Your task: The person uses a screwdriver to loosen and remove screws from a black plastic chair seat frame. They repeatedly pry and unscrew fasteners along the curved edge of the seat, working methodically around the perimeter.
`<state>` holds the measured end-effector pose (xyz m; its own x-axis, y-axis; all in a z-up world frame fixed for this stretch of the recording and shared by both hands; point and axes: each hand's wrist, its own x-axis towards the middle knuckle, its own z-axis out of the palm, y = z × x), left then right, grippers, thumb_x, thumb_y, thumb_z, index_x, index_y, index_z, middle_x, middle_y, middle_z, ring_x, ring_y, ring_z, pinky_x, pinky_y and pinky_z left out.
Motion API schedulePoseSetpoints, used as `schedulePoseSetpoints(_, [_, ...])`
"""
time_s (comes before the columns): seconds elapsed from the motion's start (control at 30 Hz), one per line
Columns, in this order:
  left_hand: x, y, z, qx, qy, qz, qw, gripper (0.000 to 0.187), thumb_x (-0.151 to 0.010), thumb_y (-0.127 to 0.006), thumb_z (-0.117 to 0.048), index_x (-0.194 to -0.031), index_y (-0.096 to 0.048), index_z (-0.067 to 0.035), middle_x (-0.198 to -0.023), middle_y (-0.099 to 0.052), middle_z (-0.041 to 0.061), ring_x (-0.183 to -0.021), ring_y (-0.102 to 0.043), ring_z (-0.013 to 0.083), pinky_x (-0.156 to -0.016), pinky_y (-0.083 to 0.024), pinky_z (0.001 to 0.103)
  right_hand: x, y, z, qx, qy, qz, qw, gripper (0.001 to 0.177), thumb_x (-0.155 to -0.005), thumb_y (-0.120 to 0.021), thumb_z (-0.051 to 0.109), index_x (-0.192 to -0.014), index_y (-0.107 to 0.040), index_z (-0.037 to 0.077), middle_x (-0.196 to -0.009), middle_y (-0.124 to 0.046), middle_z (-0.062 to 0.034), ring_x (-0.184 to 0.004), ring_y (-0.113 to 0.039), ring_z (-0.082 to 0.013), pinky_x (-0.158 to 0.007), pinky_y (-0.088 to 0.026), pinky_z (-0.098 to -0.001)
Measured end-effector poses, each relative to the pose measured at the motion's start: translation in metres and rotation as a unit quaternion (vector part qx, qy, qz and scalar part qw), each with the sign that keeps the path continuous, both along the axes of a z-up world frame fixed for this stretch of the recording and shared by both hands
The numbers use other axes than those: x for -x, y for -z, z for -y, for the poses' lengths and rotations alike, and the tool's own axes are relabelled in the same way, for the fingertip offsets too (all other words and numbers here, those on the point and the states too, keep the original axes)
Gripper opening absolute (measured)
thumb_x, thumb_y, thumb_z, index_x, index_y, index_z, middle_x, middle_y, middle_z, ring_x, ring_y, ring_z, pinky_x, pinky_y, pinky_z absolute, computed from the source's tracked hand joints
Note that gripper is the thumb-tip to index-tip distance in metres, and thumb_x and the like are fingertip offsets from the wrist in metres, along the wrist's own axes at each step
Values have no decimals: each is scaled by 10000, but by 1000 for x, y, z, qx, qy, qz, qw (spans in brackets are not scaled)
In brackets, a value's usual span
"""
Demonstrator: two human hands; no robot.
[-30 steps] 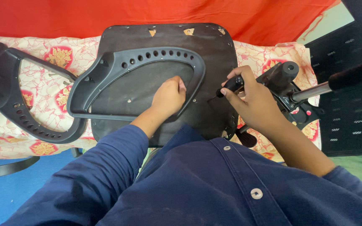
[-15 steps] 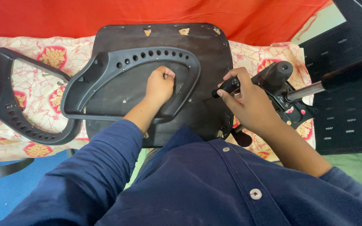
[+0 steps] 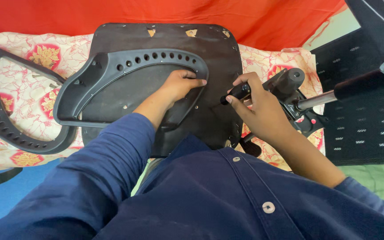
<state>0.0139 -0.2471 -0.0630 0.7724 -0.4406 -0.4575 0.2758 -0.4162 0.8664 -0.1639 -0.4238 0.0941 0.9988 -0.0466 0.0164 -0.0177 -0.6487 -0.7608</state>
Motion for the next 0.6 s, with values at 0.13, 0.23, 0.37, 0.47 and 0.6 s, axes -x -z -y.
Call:
schedulePoseSetpoints(0.13, [-8,-8,-1,4,26,-41,999,725,-732,-852,-307,-1366,-634,-30,-1123,-745,107,-850,-636,196,-700,-511,329,0,0,-8,25,16,1,1000,366,-963,-706,214,-1226,-487,86,-953,-718,-108,-859,-743,-233,-789,-571,-365])
schedulePoseSetpoints(0.23, [-13,-5,-2,22,36,-37,998,704,-723,-845,-271,-1355,-634,-41,-1156,-730,60,-862,-643,164,-676,-503,318,-1,-3,-14,16,41,-13,999,363,-962,-702,216,-1231,-490,95,-902,-700,-100,-802,-729,-220,-737,-559,-353])
schedulePoseSetpoints(0.37, [-21,9,-6,58,41,-64,995,607,-772,-824,-231,-1323,-658,-40,-1158,-714,94,-903,-633,176,-708,-500,336,-5,-8,-21,37,78,-35,996,360,-958,-706,220,-1227,-496,107,-815,-664,-107,-721,-692,-223,-673,-528,-353])
schedulePoseSetpoints(0.47, [-30,20,-14,187,19,-173,967,548,-825,-780,-257,-1305,-659,-21,-1213,-685,108,-1029,-637,211,-830,-516,359,-5,-10,-27,48,101,-46,993,352,-961,-710,216,-1224,-505,105,-795,-659,-123,-694,-681,-242,-659,-516,-372])
schedulePoseSetpoints(0.6, [-44,24,-21,223,-8,-269,937,661,-851,-748,-418,-1350,-606,-9,-1344,-677,151,-1230,-638,280,-1037,-498,409,-6,-9,-38,39,100,67,992,340,-993,-706,135,-1235,-483,50,-911,-711,-114,-836,-732,-222,-770,-575,-346])
